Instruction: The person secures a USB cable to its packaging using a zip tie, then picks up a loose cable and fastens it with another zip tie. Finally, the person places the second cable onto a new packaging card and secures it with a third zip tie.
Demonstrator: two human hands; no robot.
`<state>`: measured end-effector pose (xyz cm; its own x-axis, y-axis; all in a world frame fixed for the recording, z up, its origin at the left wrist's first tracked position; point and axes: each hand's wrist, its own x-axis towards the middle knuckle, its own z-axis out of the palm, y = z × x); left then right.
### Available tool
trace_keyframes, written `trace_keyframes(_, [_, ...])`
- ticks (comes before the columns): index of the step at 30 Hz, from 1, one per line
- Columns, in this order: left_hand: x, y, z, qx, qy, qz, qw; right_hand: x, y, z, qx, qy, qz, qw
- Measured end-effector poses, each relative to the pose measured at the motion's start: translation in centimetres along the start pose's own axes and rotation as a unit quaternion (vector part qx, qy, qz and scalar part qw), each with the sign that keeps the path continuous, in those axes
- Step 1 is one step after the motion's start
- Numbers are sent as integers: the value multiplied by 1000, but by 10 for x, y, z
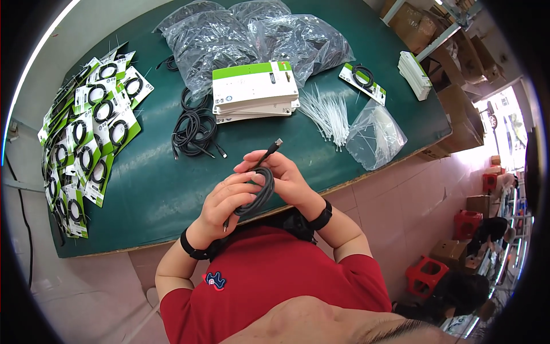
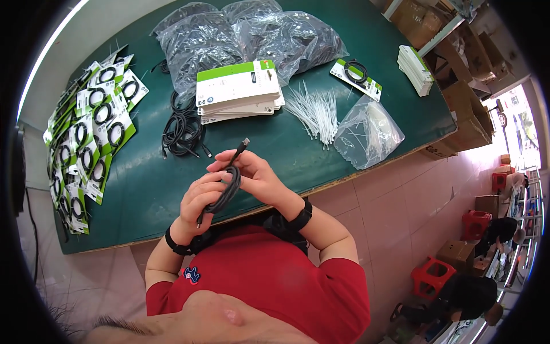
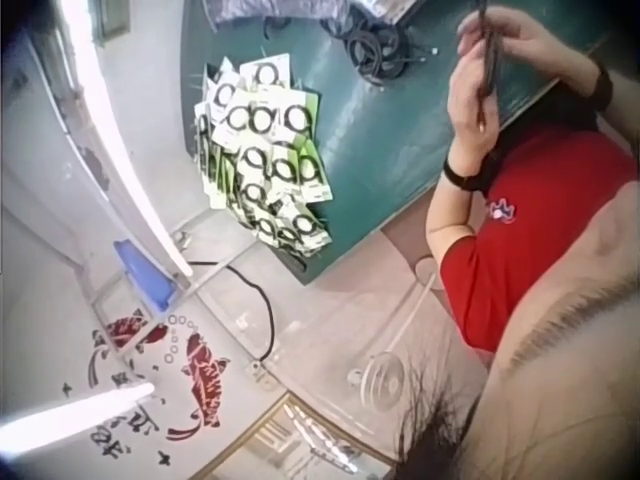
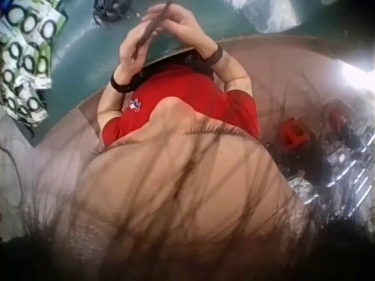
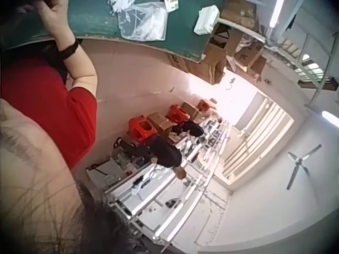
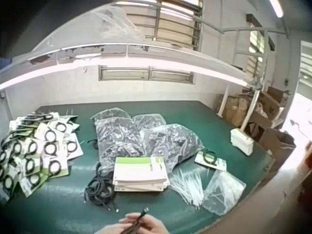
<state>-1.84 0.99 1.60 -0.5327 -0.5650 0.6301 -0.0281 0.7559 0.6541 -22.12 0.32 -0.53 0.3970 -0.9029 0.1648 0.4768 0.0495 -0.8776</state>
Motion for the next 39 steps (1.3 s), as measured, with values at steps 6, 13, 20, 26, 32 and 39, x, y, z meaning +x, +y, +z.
trace_keyframes(6, [-3, -7, 7, -297, 147, -260, 907, 9, 10, 6, -116, 98, -12, 988])
trace_keyframes(13, [-8, -29, -4, -577, 221, -371, 694, 24, 0, 11, -308, 137, 37, 941])
trace_keyframes(20, [2, -30, 11, -436, 335, -319, 772, 36, 15, 18, -206, 153, -17, 966])
trace_keyframes(26, [13, -34, 11, -389, 331, -313, 801, 41, 14, 23, -210, 154, -14, 965])
trace_keyframes(32, [6, -37, 8, -542, 233, -308, 746, 35, 23, 9, -130, 131, 5, 983])
trace_keyframes(39, [8, -26, -7, -511, 172, -375, 754, 25, 9, 2, -134, 88, 74, 984])
